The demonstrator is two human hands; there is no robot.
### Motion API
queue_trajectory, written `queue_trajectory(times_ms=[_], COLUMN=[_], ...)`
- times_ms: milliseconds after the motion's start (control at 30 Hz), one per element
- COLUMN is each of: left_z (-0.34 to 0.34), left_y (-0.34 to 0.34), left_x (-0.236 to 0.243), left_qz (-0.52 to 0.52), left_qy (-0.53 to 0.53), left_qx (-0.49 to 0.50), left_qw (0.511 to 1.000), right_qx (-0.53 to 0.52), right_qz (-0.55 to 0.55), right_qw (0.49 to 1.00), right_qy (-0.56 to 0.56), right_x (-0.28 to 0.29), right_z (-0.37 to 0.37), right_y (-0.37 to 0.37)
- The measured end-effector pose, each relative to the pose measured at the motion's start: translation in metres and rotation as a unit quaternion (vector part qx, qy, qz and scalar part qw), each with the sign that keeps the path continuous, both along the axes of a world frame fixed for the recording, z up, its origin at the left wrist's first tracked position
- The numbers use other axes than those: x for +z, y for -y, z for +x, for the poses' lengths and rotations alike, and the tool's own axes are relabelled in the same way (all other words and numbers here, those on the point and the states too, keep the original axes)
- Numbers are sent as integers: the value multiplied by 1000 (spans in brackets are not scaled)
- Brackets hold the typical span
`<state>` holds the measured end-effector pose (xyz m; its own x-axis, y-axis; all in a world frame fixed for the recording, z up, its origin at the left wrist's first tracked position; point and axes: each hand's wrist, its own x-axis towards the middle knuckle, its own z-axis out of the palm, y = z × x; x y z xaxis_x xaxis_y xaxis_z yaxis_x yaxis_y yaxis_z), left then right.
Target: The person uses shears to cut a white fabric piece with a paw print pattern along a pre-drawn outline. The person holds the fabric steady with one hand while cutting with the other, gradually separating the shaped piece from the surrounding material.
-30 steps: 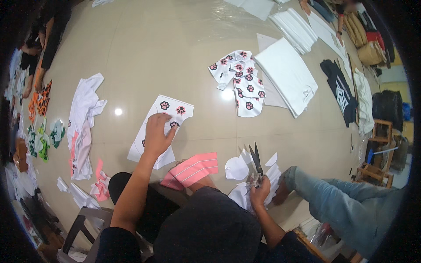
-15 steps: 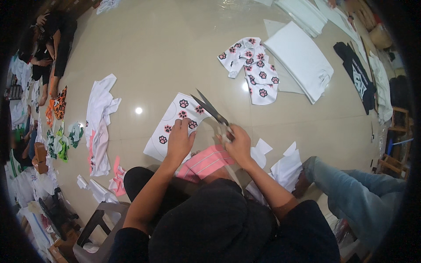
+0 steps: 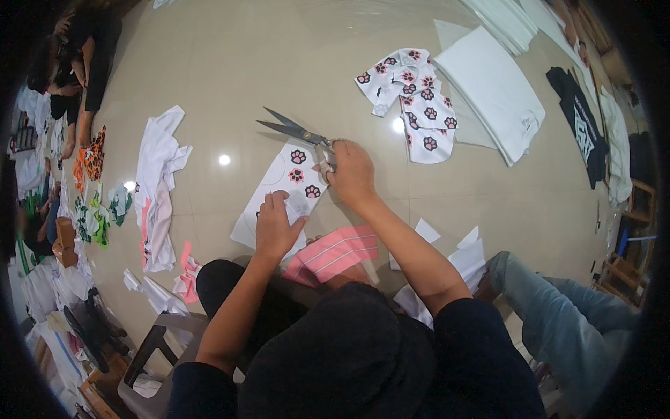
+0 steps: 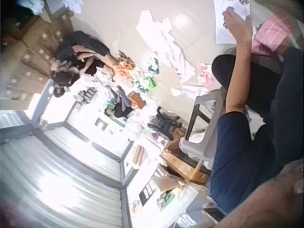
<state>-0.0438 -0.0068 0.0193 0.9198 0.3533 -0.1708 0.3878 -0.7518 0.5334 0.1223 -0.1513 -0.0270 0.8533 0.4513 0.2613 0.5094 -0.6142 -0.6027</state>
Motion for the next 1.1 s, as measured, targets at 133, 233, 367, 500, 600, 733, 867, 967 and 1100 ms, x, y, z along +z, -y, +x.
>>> queue_trajectory(times_ms=[133, 233, 367, 500, 600, 733, 867, 967, 1100], left_z=[5, 17, 31, 24, 11, -4, 20, 45, 62], left_y=[-9, -15, -28, -39, -52, -61, -26, 4, 29], left_x=[-8, -11, -20, -7, 13, 32, 17, -10, -33], left_qz=[-38, 49, 71, 43, 13, -48, -52, 0, 19], left_qy=[-63, 19, 138, 138, 78, -54, 107, 125, 129], left_qx=[-3, -11, -12, -67, -103, -141, -131, -149, -117], left_qw=[997, 999, 988, 987, 991, 987, 984, 981, 984], right_qx=[-29, -72, -106, -124, -135, -120, -140, -144, -144], right_qz=[-24, -47, -41, -32, 19, 6, 77, 118, 139], right_qw=[998, 994, 991, 985, 971, 935, 863, 818, 781], right_qy=[-57, -73, -75, -119, -198, -335, -479, -545, -591], right_x=[9, 12, 10, 14, 31, 33, 23, 29, 39], right_z=[10, 17, 17, 7, -9, -49, -111, -145, -161], right_y=[2, 10, 22, 39, 62, 114, 163, 182, 195])
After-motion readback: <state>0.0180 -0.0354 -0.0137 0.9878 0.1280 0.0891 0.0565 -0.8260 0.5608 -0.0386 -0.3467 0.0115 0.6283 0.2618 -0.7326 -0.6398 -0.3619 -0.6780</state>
